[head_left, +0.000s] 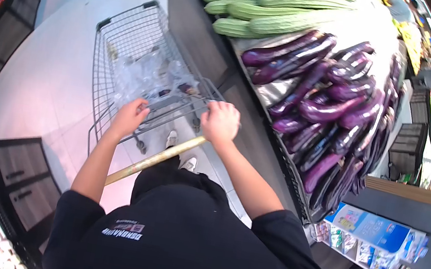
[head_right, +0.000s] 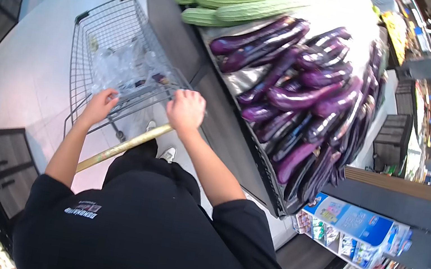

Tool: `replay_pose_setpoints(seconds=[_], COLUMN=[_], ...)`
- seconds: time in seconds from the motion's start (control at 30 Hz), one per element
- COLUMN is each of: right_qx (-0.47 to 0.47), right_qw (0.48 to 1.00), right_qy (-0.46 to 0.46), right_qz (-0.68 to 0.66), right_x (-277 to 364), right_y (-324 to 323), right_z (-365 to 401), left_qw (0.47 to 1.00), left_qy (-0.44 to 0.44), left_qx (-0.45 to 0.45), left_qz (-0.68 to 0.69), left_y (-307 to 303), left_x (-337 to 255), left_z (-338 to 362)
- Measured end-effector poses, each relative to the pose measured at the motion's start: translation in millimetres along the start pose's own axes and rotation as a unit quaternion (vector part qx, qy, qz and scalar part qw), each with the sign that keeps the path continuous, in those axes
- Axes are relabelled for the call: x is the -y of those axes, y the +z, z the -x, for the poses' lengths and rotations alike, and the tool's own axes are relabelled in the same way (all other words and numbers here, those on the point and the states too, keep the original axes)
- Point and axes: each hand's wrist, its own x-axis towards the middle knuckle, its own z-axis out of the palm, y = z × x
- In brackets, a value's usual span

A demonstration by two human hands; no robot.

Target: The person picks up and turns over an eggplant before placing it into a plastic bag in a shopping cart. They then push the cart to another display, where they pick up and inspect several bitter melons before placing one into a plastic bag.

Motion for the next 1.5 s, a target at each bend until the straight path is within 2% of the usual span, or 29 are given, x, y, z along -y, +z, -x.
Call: replay_pose_setpoints(seconds=[0.07,0.13,0.2,0.27,0.3,0.37,0.43,0.5,0.57,0.73,0.8,1.03,1.1,1.13,1.5], right_qx=[-0.006,-0.02,0.006,0.009,0.018,0.022,0.071,0.073,0.104,0.112,0.142,0.165,0.199,0.175,0.153], right_qw=[1.0,0.998,0.999,0.999,0.999,1.0,0.997,0.997,0.994,0.993,0.988,0.982,0.98,0.984,0.987], right_qy=[-0.02,-0.038,-0.036,-0.025,-0.029,-0.017,-0.029,-0.025,-0.022,-0.018,-0.014,-0.05,0.01,0.001,0.043], right_qz=[-0.02,-0.04,-0.038,-0.033,-0.022,-0.01,0.007,0.008,0.016,0.034,0.057,0.073,0.017,0.011,0.021], right_x=[1.6,5.4,10.3,15.9,17.0,21.0,24.1,22.5,23.9,35.6,43.3,70.9,80.8,85.0,143.7], right_y=[6.6,12.5,12.3,10.8,11.7,14.7,13.9,12.9,13.3,13.9,17.4,35.3,39.3,39.2,67.7], right_z=[-5.7,-8.4,-13.4,-18.6,-20.1,-24.0,-31.2,-36.6,-42.6,-58.4,-67.6,-99.6,-108.5,-111.2,-166.4], left_qw=[0.999,0.988,0.939,0.937,0.937,0.929,0.937,0.944,0.932,0.939,0.938,0.959,0.958,0.958,0.95], left_qy=[0.025,0.116,0.207,0.145,0.158,0.088,0.082,0.072,0.1,0.085,0.079,0.066,0.071,0.079,0.114], left_qx=[-0.001,-0.074,-0.175,-0.243,-0.233,-0.308,-0.28,-0.255,-0.288,-0.28,-0.295,-0.247,-0.246,-0.247,-0.251], left_qz=[0.039,-0.064,-0.213,-0.204,-0.205,-0.184,-0.191,-0.197,-0.197,-0.179,-0.164,-0.124,-0.125,-0.125,-0.148], left_y=[9.0,26.7,36.0,49.2,48.4,43.1,44.3,44.3,43.1,30.0,22.7,-9.8,-18.8,-23.2,-83.1], left_x=[-34.1,-43.5,-38.9,-15.5,-11.6,-8.3,-8.5,-7.7,-7.1,-1.8,4.7,27.4,32.5,37.6,77.1], left_z=[26.6,55.6,73.6,88.2,94.8,99.8,94.2,88.4,84.6,75.4,68.8,46.4,39.7,36.5,-13.4])
